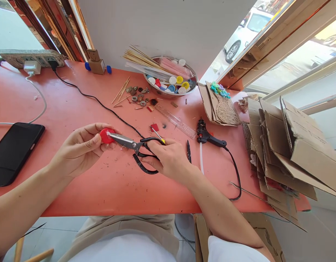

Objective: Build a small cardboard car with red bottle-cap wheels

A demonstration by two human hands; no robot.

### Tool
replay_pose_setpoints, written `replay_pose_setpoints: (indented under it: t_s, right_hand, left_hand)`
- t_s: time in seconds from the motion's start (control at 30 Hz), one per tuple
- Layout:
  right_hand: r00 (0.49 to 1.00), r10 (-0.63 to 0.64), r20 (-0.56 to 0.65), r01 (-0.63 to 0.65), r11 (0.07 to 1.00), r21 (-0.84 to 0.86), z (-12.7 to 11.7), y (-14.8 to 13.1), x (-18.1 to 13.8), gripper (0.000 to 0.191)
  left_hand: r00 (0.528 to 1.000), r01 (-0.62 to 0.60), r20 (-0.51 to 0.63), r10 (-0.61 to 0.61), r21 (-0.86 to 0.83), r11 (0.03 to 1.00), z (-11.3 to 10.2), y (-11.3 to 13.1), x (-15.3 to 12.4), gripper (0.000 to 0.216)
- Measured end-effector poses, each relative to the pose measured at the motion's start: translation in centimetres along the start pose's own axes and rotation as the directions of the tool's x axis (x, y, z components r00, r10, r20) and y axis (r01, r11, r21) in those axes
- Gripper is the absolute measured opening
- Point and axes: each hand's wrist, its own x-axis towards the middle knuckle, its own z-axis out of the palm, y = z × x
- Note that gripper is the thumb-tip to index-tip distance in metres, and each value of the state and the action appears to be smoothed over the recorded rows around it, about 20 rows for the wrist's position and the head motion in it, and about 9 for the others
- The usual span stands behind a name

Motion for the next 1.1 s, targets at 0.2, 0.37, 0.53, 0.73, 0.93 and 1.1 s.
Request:
replay_pose_setpoints:
  t_s: [0.2,0.37,0.53,0.73,0.93,1.1]
  right_hand:
    - [0.997,-0.076,-0.031,0.069,0.982,-0.175,-0.1,0.6,-0.2,0.051]
    - [0.992,-0.117,-0.055,0.104,0.975,-0.194,-0.3,0.8,-0.3,0.054]
    - [0.991,-0.128,-0.030,0.120,0.974,-0.193,-0.5,1.0,-0.4,0.055]
    - [0.992,-0.123,-0.004,0.118,0.956,-0.268,-0.6,1.3,-0.9,0.053]
    - [0.986,-0.166,-0.019,0.154,0.950,-0.273,-0.7,1.4,-0.9,0.049]
    - [0.983,-0.181,-0.017,0.169,0.944,-0.282,-0.9,1.4,-0.7,0.050]
  left_hand:
    - [1.000,0.015,0.013,-0.015,-0.007,1.000,0.0,-0.1,0.0,0.026]
    - [0.999,0.043,0.032,-0.043,-0.005,0.999,-0.1,-0.1,0.1,0.026]
    - [0.997,0.077,0.024,-0.077,0.002,0.997,-0.4,0.0,0.1,0.027]
    - [0.994,0.108,0.028,-0.108,-0.013,0.994,-0.5,-0.1,0.1,0.027]
    - [0.987,0.152,0.059,-0.149,-0.050,0.987,-0.5,-0.1,-0.1,0.026]
    - [0.981,0.183,0.073,-0.177,-0.091,0.979,-0.3,-0.1,0.0,0.027]
